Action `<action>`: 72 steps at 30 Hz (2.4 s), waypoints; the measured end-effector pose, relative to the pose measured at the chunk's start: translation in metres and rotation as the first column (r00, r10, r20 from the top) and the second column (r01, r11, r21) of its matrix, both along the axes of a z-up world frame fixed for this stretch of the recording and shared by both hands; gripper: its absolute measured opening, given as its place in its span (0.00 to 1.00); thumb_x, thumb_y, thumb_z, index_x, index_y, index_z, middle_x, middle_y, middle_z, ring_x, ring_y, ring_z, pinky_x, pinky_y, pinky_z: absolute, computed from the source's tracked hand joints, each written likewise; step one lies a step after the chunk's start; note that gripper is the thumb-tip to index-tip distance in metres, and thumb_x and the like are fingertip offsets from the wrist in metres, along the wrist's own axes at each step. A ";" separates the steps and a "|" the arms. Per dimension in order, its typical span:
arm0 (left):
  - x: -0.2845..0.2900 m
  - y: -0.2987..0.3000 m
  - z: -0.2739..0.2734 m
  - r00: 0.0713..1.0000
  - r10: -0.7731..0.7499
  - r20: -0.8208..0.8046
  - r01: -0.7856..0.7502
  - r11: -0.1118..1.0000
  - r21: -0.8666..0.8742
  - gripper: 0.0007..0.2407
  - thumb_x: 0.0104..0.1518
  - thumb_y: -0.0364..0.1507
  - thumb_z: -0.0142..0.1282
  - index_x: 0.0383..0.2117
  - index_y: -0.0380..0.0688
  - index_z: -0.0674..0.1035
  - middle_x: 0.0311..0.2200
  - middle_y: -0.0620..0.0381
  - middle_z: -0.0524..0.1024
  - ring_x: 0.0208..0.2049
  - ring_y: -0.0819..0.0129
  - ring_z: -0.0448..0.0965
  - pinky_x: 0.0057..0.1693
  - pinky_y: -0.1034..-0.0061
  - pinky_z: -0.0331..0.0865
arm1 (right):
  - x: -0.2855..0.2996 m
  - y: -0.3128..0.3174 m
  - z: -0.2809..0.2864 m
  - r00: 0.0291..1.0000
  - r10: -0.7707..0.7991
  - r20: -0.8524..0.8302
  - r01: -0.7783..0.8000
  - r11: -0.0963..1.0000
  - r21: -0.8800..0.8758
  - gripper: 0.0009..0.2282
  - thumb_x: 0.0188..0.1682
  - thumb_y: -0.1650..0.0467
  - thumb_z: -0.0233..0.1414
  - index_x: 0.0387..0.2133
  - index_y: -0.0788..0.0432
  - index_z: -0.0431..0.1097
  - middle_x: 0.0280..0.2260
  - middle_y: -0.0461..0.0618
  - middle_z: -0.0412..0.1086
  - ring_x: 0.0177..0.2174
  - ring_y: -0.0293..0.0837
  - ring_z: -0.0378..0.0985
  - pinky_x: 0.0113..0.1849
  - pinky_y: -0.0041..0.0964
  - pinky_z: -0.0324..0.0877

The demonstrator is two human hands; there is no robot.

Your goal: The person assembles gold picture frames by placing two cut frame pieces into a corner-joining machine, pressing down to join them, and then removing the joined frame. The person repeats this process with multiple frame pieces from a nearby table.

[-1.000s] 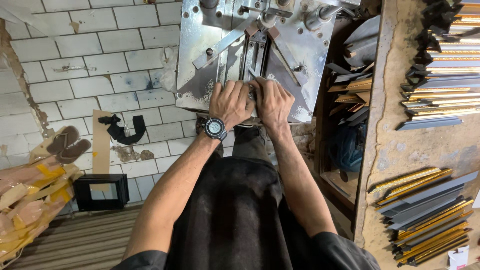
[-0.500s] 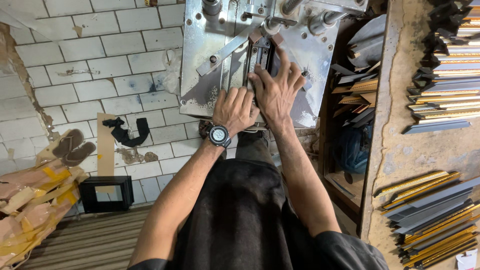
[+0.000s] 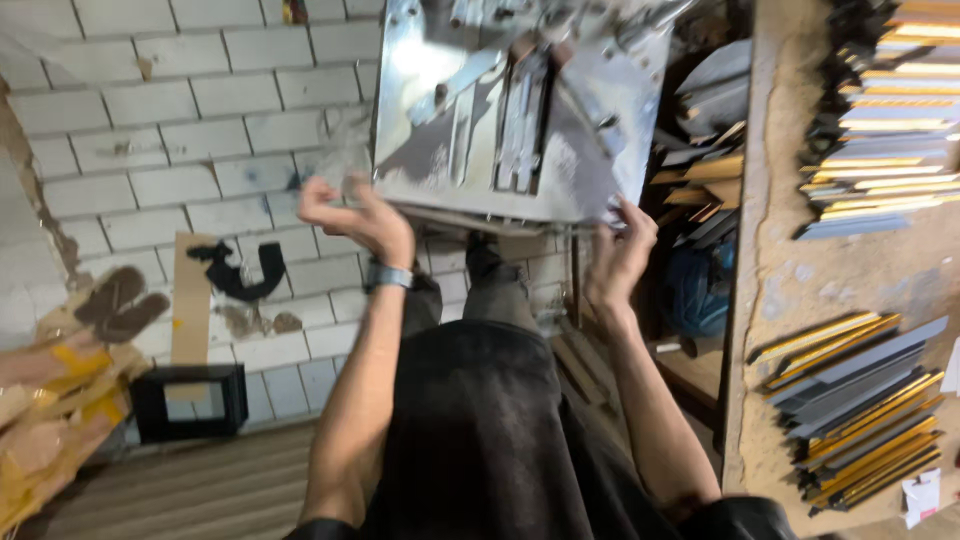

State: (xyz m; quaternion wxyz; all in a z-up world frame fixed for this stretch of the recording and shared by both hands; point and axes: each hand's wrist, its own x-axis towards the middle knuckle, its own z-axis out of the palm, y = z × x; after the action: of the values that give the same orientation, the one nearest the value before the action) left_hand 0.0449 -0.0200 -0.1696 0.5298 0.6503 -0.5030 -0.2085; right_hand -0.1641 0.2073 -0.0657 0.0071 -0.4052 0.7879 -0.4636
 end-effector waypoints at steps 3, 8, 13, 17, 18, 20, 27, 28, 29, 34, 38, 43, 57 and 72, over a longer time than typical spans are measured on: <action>0.052 -0.014 -0.030 0.737 0.241 -0.632 0.346 0.669 0.658 0.29 0.57 0.49 0.44 0.58 0.40 0.70 0.45 0.51 0.75 0.42 0.56 0.71 0.53 0.56 0.66 | 0.051 0.095 -0.012 0.945 -0.109 0.310 0.144 0.985 -0.092 0.17 0.64 0.72 0.42 0.65 0.62 0.53 0.41 0.47 0.64 0.37 0.37 0.64 0.41 0.31 0.66; 0.007 -0.023 -0.061 0.108 0.444 -0.889 0.747 0.554 0.368 0.30 0.55 0.58 0.41 0.56 0.54 0.74 0.59 0.56 0.71 0.60 0.56 0.68 0.63 0.55 0.61 | 0.133 0.171 -0.014 0.952 -0.176 0.252 0.141 0.979 0.148 0.14 0.64 0.71 0.39 0.61 0.63 0.57 0.37 0.49 0.70 0.37 0.40 0.71 0.41 0.37 0.71; -0.030 -0.009 -0.071 -0.107 0.479 -0.871 0.616 0.720 0.320 0.30 0.51 0.58 0.38 0.53 0.54 0.74 0.59 0.58 0.70 0.58 0.57 0.67 0.59 0.50 0.64 | 0.157 0.213 -0.006 0.908 -0.126 0.400 0.036 0.974 0.226 0.14 0.61 0.70 0.43 0.56 0.65 0.65 0.35 0.49 0.72 0.36 0.38 0.72 0.41 0.34 0.69; -0.016 -0.013 -0.070 -0.040 0.404 -0.914 0.607 0.737 0.299 0.31 0.54 0.58 0.36 0.54 0.53 0.74 0.60 0.57 0.70 0.57 0.58 0.68 0.58 0.52 0.65 | 0.150 0.251 -0.011 0.878 -0.185 0.441 0.090 0.969 0.229 0.14 0.60 0.70 0.44 0.54 0.64 0.68 0.33 0.48 0.71 0.32 0.36 0.70 0.38 0.32 0.69; -0.017 -0.012 -0.070 -0.084 0.405 -0.911 0.599 0.750 0.278 0.33 0.53 0.60 0.34 0.55 0.52 0.74 0.60 0.55 0.70 0.57 0.56 0.69 0.58 0.50 0.65 | 0.145 0.260 -0.015 0.866 -0.213 0.453 0.119 0.966 0.228 0.14 0.60 0.70 0.44 0.55 0.64 0.68 0.32 0.48 0.71 0.32 0.36 0.70 0.37 0.31 0.69; -0.042 -0.006 -0.070 -0.169 0.415 -0.894 0.613 0.755 0.235 0.37 0.51 0.62 0.29 0.56 0.50 0.74 0.60 0.52 0.70 0.58 0.52 0.70 0.59 0.46 0.66 | 0.140 0.275 -0.022 0.833 -0.290 0.471 0.205 0.953 0.224 0.14 0.60 0.69 0.44 0.54 0.63 0.68 0.32 0.47 0.72 0.31 0.36 0.69 0.36 0.31 0.68; -0.013 0.015 -0.047 -0.261 0.361 -0.895 0.605 0.784 0.139 0.35 0.57 0.56 0.24 0.61 0.45 0.71 0.64 0.47 0.67 0.64 0.46 0.65 0.65 0.40 0.62 | 0.139 0.297 -0.020 0.804 -0.381 0.457 0.307 0.924 0.229 0.14 0.60 0.68 0.43 0.54 0.63 0.69 0.31 0.46 0.74 0.34 0.36 0.73 0.39 0.32 0.69; -0.013 0.004 -0.041 -0.215 0.375 -0.902 0.618 0.768 0.172 0.35 0.55 0.55 0.22 0.59 0.44 0.71 0.62 0.46 0.67 0.63 0.43 0.65 0.63 0.38 0.62 | 0.134 0.288 -0.022 0.789 -0.385 0.479 0.319 0.923 0.216 0.14 0.60 0.68 0.44 0.54 0.63 0.69 0.31 0.47 0.74 0.33 0.37 0.72 0.38 0.33 0.69; -0.010 0.002 -0.040 -0.117 0.449 -0.886 0.599 0.744 0.298 0.34 0.58 0.54 0.24 0.59 0.43 0.72 0.62 0.44 0.69 0.63 0.42 0.68 0.62 0.37 0.63 | 0.132 0.285 -0.021 0.771 -0.394 0.501 0.329 0.919 0.217 0.14 0.60 0.68 0.44 0.53 0.62 0.69 0.31 0.47 0.73 0.33 0.37 0.72 0.38 0.33 0.69; 0.012 0.014 -0.062 -0.088 0.479 -0.873 0.538 0.760 0.363 0.34 0.58 0.55 0.27 0.60 0.43 0.72 0.63 0.46 0.70 0.63 0.45 0.70 0.63 0.39 0.65 | 0.142 0.264 -0.012 0.759 -0.384 0.526 0.281 0.921 0.269 0.13 0.59 0.68 0.45 0.52 0.61 0.70 0.31 0.49 0.74 0.33 0.37 0.73 0.38 0.34 0.70; -0.007 0.012 -0.076 -0.248 0.406 -0.879 0.622 0.763 0.177 0.37 0.60 0.56 0.26 0.62 0.38 0.72 0.64 0.42 0.69 0.64 0.41 0.69 0.63 0.39 0.65 | 0.117 0.223 0.001 0.766 -0.355 0.536 0.253 0.933 0.257 0.12 0.58 0.69 0.46 0.50 0.61 0.70 0.34 0.51 0.74 0.36 0.40 0.78 0.41 0.37 0.72; 0.025 0.005 -0.060 -0.127 0.490 -0.862 0.717 0.647 0.262 0.41 0.57 0.60 0.22 0.63 0.40 0.71 0.68 0.42 0.67 0.66 0.39 0.67 0.63 0.33 0.65 | 0.117 0.206 0.048 0.864 -0.357 0.354 0.255 0.918 0.304 0.11 0.57 0.70 0.48 0.47 0.61 0.73 0.33 0.53 0.74 0.36 0.48 0.75 0.41 0.43 0.69; -0.037 0.172 0.073 0.839 -0.466 0.280 0.449 0.885 0.125 0.19 0.75 0.36 0.33 0.47 0.30 0.74 0.47 0.43 0.74 0.47 0.54 0.74 0.60 0.65 0.71 | -0.014 0.499 0.076 0.153 -0.988 -0.033 0.985 0.150 0.086 0.27 0.63 0.57 0.31 0.49 0.65 0.74 0.47 0.60 0.75 0.46 0.52 0.78 0.47 0.49 0.74; -0.392 0.488 0.155 -0.602 -0.725 0.334 0.771 -0.419 0.480 0.40 0.59 0.62 0.36 0.74 0.54 0.53 0.76 0.39 0.40 0.77 0.45 0.35 0.68 0.39 0.33 | -0.124 0.595 0.019 0.192 -0.970 0.146 0.775 0.241 0.584 0.38 0.55 0.45 0.39 0.71 0.56 0.50 0.58 0.64 0.48 0.59 0.61 0.48 0.60 0.66 0.45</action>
State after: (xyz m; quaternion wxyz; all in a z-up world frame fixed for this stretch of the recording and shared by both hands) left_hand -0.3468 0.4676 -0.0142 -0.0690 -0.0904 -0.9401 -0.3214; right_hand -0.2879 0.8018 -0.0465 0.0107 0.2750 0.9140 -0.2982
